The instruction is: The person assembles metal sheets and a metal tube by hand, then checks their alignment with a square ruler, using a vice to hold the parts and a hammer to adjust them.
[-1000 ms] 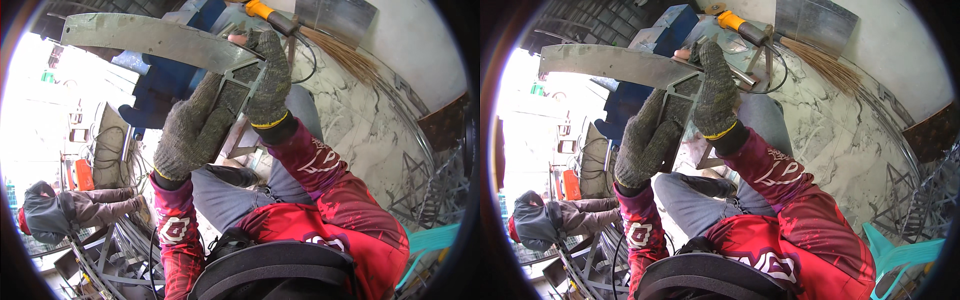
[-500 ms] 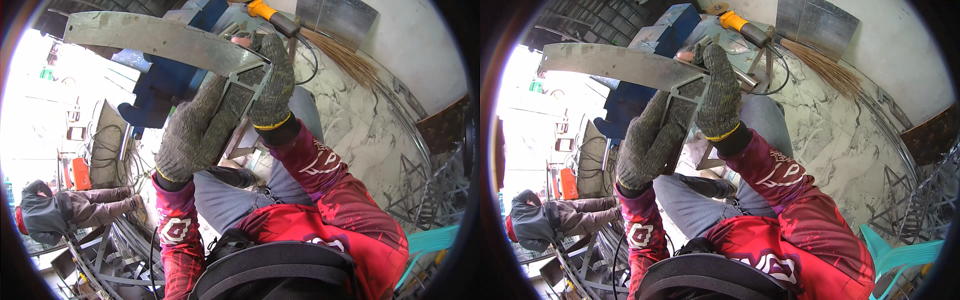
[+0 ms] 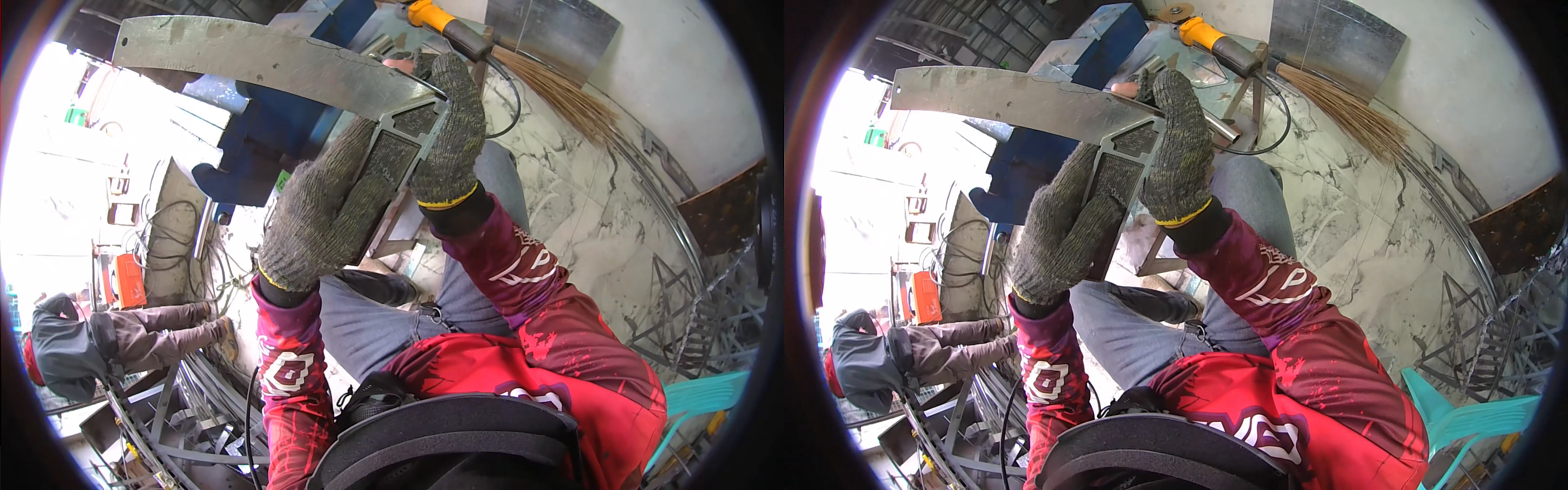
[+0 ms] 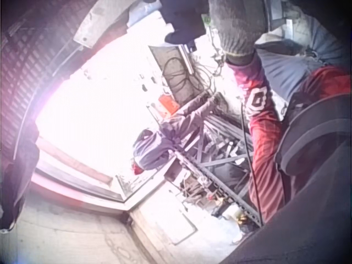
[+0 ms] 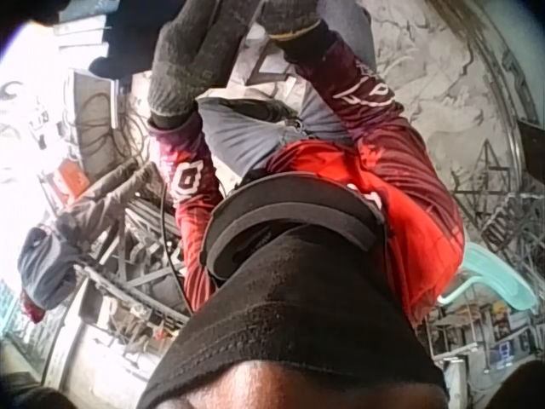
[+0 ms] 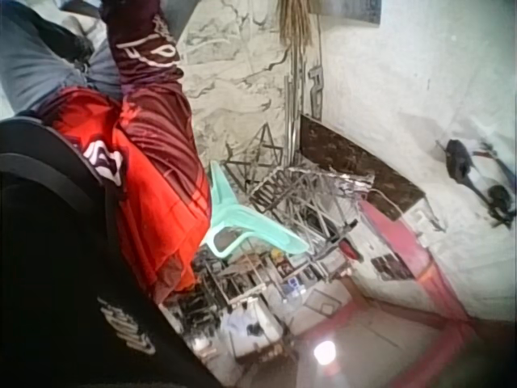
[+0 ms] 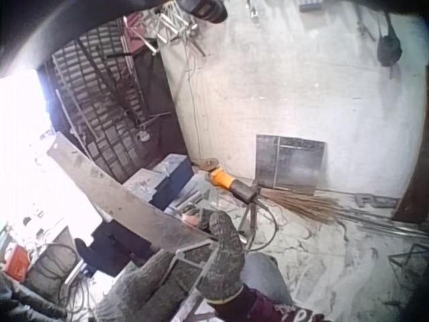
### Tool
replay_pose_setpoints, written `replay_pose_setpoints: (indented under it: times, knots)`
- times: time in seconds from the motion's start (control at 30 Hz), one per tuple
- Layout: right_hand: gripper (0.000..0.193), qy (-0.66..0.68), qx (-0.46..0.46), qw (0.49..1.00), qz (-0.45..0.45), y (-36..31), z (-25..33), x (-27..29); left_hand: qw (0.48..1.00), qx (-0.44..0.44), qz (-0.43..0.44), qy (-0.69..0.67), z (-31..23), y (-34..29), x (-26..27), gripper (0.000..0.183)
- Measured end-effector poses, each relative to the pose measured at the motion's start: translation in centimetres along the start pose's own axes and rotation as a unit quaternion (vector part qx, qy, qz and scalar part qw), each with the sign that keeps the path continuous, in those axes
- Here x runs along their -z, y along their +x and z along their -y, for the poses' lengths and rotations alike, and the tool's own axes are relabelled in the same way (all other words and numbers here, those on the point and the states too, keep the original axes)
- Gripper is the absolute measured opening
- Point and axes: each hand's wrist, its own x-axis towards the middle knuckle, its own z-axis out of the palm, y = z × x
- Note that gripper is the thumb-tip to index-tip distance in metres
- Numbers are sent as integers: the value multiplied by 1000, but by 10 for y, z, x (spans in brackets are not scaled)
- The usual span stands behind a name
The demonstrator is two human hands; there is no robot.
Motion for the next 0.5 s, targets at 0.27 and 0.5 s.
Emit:
replay_pose_setpoints:
  times: [0.27, 0.5]
  knots:
    - [45, 92, -71, 992, -42, 0, 5, -4, 1000, -2, -10, -9, 6, -1, 0, 46]
    - [47, 122, -87, 988, -42, 3, -1, 1, 999, 10, 41, 32, 5, 2, 4, 54]
